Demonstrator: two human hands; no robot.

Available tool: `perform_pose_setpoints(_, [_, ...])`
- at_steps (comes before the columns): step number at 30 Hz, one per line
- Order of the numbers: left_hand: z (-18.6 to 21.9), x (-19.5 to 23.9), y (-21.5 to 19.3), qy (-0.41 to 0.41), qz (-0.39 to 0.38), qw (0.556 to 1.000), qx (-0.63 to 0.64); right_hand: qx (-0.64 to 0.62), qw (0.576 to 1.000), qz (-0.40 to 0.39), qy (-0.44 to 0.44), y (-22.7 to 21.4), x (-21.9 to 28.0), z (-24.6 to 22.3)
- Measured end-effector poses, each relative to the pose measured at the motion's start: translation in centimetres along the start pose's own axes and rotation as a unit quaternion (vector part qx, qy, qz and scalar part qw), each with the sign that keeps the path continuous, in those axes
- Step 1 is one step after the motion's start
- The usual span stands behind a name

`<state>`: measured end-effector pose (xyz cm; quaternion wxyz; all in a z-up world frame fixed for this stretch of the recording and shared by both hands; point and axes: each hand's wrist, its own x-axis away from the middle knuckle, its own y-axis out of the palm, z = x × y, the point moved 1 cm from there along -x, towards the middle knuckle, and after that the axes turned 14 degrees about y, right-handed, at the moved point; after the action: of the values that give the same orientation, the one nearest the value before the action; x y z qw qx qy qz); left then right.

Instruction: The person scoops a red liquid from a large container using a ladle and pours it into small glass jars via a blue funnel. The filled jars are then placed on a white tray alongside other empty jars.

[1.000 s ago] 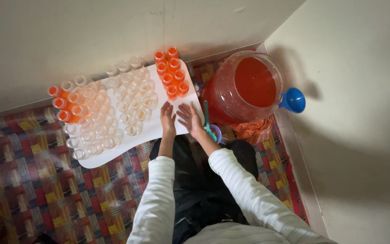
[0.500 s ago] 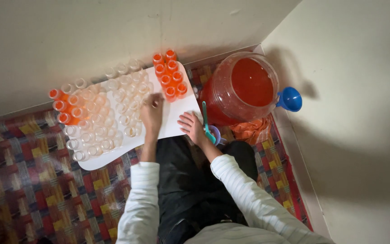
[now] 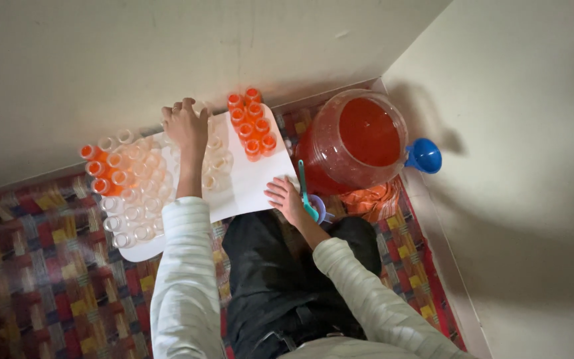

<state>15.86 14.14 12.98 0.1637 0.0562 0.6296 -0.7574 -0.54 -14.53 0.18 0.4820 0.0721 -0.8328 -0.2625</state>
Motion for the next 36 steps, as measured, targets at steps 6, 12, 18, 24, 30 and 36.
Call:
perform_pose_setpoints(6, [0.1,-1.5,1.5,0.011,-0.061,0.995,-0.08,-0.001,1.0,0.004,-0.005,0.0,1.5,-0.9])
perform_pose_setpoints(12, [0.3,-2.2,3.0,0.021,-0.077,0.99,-0.116,-0.015,1.0,0.008,-0.013,-1.9,1.2,-1.2])
perform_pose_setpoints(18, [0.5,-1.9,4.2,0.021,-0.064,0.99,-0.124,-0.026,0.999,0.014,-0.019,-2.3,2.1,-1.2])
perform_pose_setpoints(24, [2.5,0.0,1.6,0.053,0.012,0.996,-0.066,-0.031,0.999,0.002,-0.021,-2.8,1.8,-1.1])
perform_pose_setpoints(30, [0.5,-0.7,3.6,0.033,-0.021,0.995,-0.092,-0.037,0.999,-0.007,-0.018,-2.5,2.0,-0.8])
perform_pose_setpoints(36, [4.0,2.4,-3.0,0.108,-0.077,0.99,-0.039,-0.03,0.999,0.002,-0.019,-2.8,2.9,-1.3])
